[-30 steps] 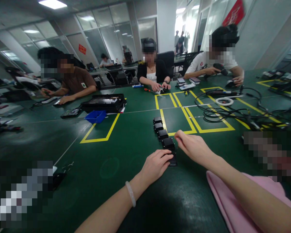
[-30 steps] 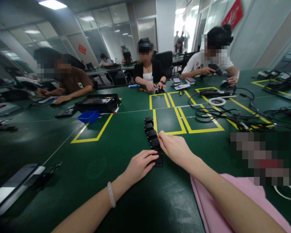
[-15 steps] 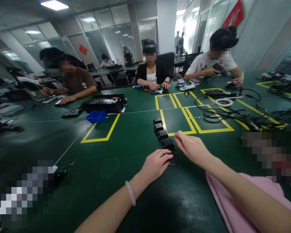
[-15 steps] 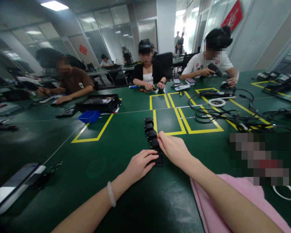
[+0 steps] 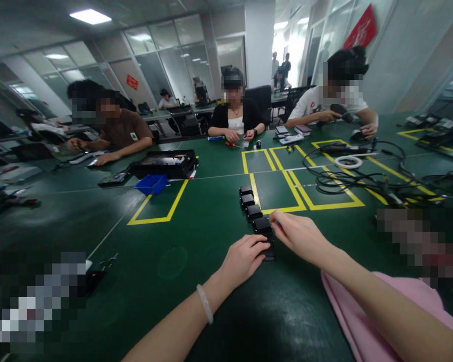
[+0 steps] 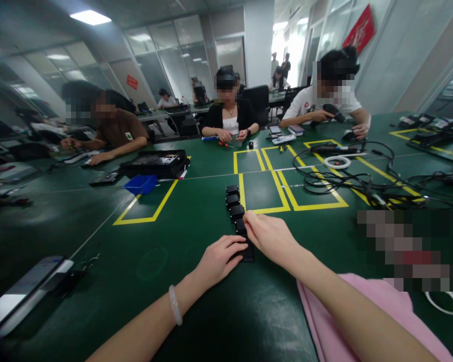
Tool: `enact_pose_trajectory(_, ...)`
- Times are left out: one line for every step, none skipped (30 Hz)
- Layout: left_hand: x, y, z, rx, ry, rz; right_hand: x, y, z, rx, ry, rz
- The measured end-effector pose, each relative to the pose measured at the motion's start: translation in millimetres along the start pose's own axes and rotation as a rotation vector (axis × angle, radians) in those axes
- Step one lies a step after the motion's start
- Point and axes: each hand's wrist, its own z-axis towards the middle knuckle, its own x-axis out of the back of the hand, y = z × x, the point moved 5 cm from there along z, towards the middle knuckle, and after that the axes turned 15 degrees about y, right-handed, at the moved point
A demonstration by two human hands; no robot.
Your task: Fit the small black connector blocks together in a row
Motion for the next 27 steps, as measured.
enact_pose_trajectory(0.0,0.0,-0.1,0.002,0.000,0.003,0.6,-0.4,0.1,0.003,-0.001,0.001)
enact_pose_trajectory(0.0,0.0,-0.2,0.003,0.002,0.006,1.1,-0.4,0.1,0.003,0.002,-0.004)
enact_pose_trajectory(-0.1,0.1,-0.3,0.002,0.005,0.009,1.3,-0.1,-0.1,0.003,0.006,-0.015)
enact_pose_trajectory(-0.1,0.2,-0.3,0.000,0.008,0.011,1.3,0.5,-0.2,0.000,0.011,-0.029)
enact_pose_trajectory(0.0,0.3,-0.4,-0.003,0.012,0.013,1.1,1.3,-0.5,-0.003,0.014,-0.044)
enact_pose_trajectory(0.0,0.4,-0.4,-0.006,0.014,0.014,0.6,2.0,-0.7,-0.006,0.016,-0.059)
enact_pose_trajectory(0.0,0.5,-0.5,-0.010,0.015,0.015,0.0,2.6,-0.9,-0.009,0.017,-0.071)
enact_pose_trajectory(-0.1,0.5,-0.5,-0.013,0.014,0.015,-0.4,2.9,-1.0,-0.011,0.019,-0.080)
enact_pose_trajectory(-0.1,0.4,-0.6,-0.015,0.012,0.016,-0.7,2.9,-1.0,-0.011,0.022,-0.084)
enact_pose_trajectory(-0.1,0.4,-0.7,-0.018,0.011,0.017,-0.9,2.5,-0.8,-0.011,0.025,-0.082)
enact_pose_trajectory(0.0,0.3,-0.7,-0.021,0.011,0.017,-1.0,2.0,-0.6,-0.011,0.026,-0.078)
enact_pose_trajectory(0.2,0.3,-0.7,-0.023,0.013,0.018,-1.0,1.4,-0.4,-0.012,0.027,-0.073)
enact_pose_trajectory(0.3,0.4,-0.7,-0.025,0.015,0.018,-0.8,0.9,-0.3,-0.014,0.028,-0.067)
enact_pose_trajectory(0.3,0.5,-0.7,-0.028,0.016,0.018,-0.7,0.5,-0.2,-0.017,0.028,-0.062)
enact_pose_trajectory(0.3,0.7,-0.6,-0.030,0.016,0.018,-0.5,0.3,-0.3,-0.019,0.028,-0.056)
enact_pose_trajectory(0.2,0.9,-0.6,-0.032,0.015,0.019,-0.2,0.1,-0.6,-0.017,0.031,-0.049)
enact_pose_trajectory(0.0,1.1,-0.6,-0.033,0.013,0.021,0.1,0.0,-0.9,-0.012,0.035,-0.042)
enact_pose_trajectory(-0.1,1.2,-0.5,-0.033,0.012,0.024,0.2,0.0,-1.4,-0.005,0.039,-0.037)
enact_pose_trajectory(-0.1,1.4,-0.4,-0.034,0.013,0.026,0.3,0.2,-1.9,0.002,0.043,-0.040)
enact_pose_trajectory(0.0,1.5,-0.3,-0.033,0.014,0.028,0.1,0.6,-2.5,0.006,0.045,-0.049)
enact_pose_trajectory(0.0,1.6,-0.2,-0.033,0.015,0.029,-0.2,1.1,-3.0,0.007,0.045,-0.063)
enact_pose_trajectory(0.1,1.6,-0.2,-0.032,0.015,0.028,-0.7,1.7,-3.4,0.005,0.042,-0.078)
enact_pose_trajectory(0.1,1.6,-0.1,-0.030,0.015,0.027,-1.4,2.1,-3.7,0.000,0.038,-0.091)
enact_pose_trajectory(0.1,1.6,0.0,-0.029,0.014,0.026,-2.0,2.4,-3.7,-0.005,0.034,-0.101)
enact_pose_trajectory(0.0,1.6,0.0,-0.028,0.013,0.025,-2.6,2.5,-3.7,-0.011,0.029,-0.106)
enact_pose_trajectory(0.0,1.5,0.0,-0.027,0.011,0.025,-2.8,2.5,-3.5,-0.017,0.030,-0.115)
enact_pose_trajectory(0.0,1.5,0.0,-0.025,0.011,0.024,-2.7,2.4,-3.1,-0.023,0.033,-0.121)
